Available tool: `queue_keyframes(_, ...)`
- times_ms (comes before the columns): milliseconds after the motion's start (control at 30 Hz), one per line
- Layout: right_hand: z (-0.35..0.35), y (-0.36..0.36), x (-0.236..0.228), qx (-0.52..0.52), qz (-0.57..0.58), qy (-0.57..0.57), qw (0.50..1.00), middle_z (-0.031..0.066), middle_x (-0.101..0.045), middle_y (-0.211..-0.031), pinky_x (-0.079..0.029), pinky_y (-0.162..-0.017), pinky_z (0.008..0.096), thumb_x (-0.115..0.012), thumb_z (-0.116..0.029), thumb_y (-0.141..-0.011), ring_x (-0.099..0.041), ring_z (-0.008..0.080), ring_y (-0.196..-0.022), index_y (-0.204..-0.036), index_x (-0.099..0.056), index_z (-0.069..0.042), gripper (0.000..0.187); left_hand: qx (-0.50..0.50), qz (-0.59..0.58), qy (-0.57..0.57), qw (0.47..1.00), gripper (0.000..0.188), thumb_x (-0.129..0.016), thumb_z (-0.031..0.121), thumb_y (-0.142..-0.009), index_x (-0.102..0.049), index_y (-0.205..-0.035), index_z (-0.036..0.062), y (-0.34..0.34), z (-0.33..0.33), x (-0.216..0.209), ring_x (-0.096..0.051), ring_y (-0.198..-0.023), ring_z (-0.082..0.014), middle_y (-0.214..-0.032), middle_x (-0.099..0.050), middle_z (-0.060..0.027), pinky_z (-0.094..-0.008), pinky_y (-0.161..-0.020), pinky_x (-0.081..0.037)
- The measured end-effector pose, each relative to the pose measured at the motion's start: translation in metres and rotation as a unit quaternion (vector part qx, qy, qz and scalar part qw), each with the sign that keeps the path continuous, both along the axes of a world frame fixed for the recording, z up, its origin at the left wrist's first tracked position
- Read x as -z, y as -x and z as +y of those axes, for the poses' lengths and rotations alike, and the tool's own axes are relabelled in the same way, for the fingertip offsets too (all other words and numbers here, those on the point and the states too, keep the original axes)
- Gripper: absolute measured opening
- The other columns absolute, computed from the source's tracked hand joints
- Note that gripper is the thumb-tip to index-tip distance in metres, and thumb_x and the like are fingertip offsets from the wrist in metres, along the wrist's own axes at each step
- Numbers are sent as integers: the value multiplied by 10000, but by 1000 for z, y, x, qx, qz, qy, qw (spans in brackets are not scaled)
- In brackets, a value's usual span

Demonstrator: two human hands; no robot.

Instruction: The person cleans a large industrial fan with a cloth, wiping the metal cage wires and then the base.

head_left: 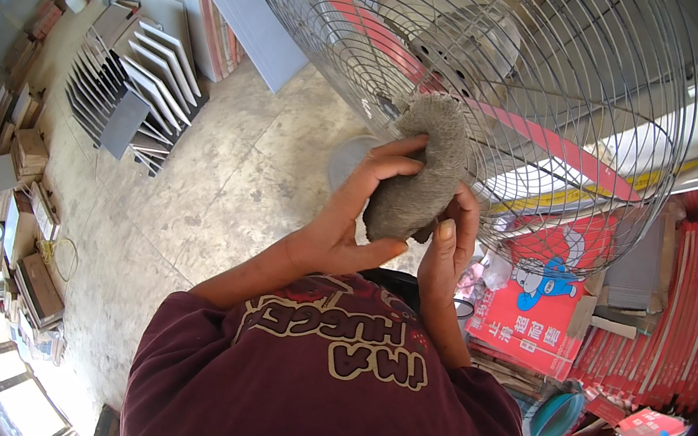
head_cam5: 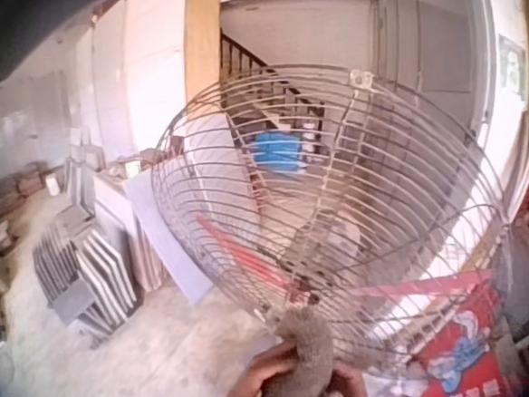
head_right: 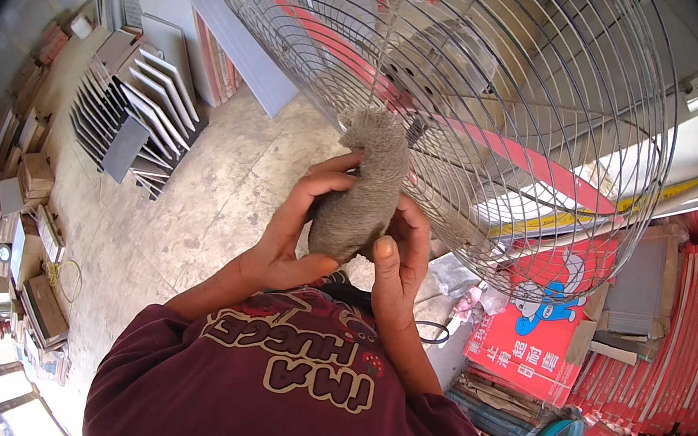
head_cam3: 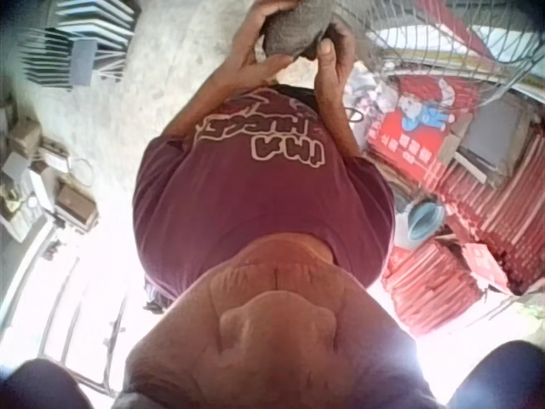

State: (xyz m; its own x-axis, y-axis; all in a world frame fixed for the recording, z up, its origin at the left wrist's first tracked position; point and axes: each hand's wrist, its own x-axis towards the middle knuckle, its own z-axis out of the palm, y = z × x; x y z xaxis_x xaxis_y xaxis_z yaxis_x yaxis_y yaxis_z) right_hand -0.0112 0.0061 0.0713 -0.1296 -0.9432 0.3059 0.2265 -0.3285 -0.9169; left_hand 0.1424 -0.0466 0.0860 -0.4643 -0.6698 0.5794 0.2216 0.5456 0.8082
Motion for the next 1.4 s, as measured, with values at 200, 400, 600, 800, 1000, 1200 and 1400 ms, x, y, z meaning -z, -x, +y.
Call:
queue_keyframes(200, -9, 2, 9, -40, -32, 6, 999, 128, -506, -1216, -351, -967, 321, -549, -221, -926, -470, 186, -1127, -1265, -387, -23, 425, -6, 64, -83, 994, 533, -665, 151, -778, -391, -1223, 46, 3, 7, 6, -318, -1269, -293, -1365, -325, -195, -386, -1029, -273)
queue_keyframes(400, -8, 7, 3, -56, -81, -55, 994, 99, -478, -1259, -351, -990, 340, -652, -301, -845, -450, 189, -1171, -1299, -367, -42, 595, 41, 99, -78, 991, 508, -661, 126, -784, -396, -1210, 45, 9, 1, 8, -340, -1262, -283, -1360, -336, -194, -379, -1027, -281)
queue_keyframes(600, -16, 2, -8, -61, -129, -40, 989, 121, -505, -1232, -387, -955, 333, -698, -193, -809, -485, 196, -1134, -1283, -327, -55, 617, 93, 129, -65, 985, 470, -631, 122, -807, -396, -1207, 43, 9, -15, 9, -356, -1257, -280, -1350, -352, -200, -382, -1027, -290)
queue_keyframes(800, -26, -21, -12, -4, -158, 4, 987, 114, -511, -1209, -402, -938, 329, -723, -93, -780, -488, 198, -1125, -1245, -330, -69, 610, 164, 135, -62, 975, 447, -606, 120, -823, -391, -1207, 36, -7, -40, 5, -359, -1262, -270, -1359, -348, -208, -380, -1022, -304)
queue_keyframes(1000, -36, -48, -20, 86, -96, 42, 991, 95, -495, -1186, -371, -953, 326, -722, -70, -767, -472, 195, -1115, -1200, -353, -82, 569, 206, 125, -78, 967, 465, -607, 126, -816, -403, -1224, 31, -30, -63, 6, -354, -1275, -273, -1381, -335, -205, -378, -1030, -299)
queue_keyframes(1200, -38, -65, -36, 248, 52, 137, 958, 95, -448, -1156, -359, -939, 339, -741, -121, -751, -465, 209, -1070, -1184, -348, -87, 586, 235, 123, -80, 961, 536, -617, 146, -809, -410, -1292, 37, -52, -79, 1, -438, -1200, -254, -1384, -345, -183, -367, -958, -389)
queue_keyframes(1400, -66, -74, -70, 430, 102, 269, 856, 131, -459, -1224, -429, -928, 368, -635, -151, -832, -494, 223, -1096, -1304, -330, -56, 570, 232, 90, -110, 962, 570, -602, 299, -872, -372, -1309, 15, -79, -89, 12, -601, -895, -206, -1331, -412, -202, -321, -767, -460)
